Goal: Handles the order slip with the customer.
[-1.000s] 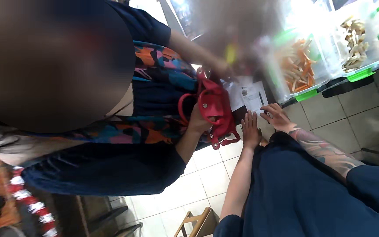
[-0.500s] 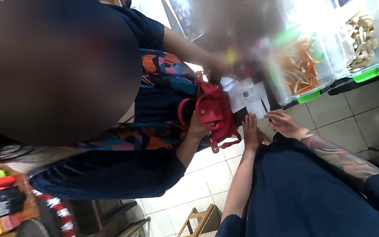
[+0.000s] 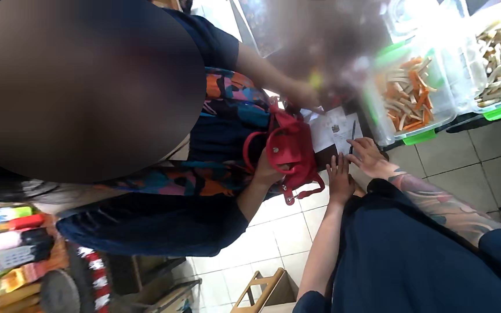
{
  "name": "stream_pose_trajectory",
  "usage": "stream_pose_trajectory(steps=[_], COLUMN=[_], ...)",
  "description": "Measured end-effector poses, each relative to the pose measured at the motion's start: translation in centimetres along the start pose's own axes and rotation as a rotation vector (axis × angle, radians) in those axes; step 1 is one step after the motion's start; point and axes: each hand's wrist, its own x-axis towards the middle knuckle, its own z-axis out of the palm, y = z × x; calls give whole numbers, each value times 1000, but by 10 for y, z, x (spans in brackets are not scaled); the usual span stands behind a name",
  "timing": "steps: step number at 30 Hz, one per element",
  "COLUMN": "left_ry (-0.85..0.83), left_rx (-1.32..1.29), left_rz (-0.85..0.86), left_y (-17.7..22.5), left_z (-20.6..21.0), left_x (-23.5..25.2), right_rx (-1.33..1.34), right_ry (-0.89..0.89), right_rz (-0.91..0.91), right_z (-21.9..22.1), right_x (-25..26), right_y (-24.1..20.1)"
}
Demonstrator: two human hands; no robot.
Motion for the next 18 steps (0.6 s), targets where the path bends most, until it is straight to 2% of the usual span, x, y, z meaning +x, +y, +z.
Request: stream_pose_trajectory(steps=[8,13,18], left_ry=[-4,-8,9], left_rx=[4,23,60], left_rz=[12,13,41], left_y=[-4,-3,-5], left_z=[1,1,3], left_x=[-1,-1,-1], right_rx=[3,-22,-2], right_ry=[-59,21,-6], right_rz=[39,-49,-51], right_z=[-5,4,5], right_x=[6,-2,-3], right_y=[0,13,21])
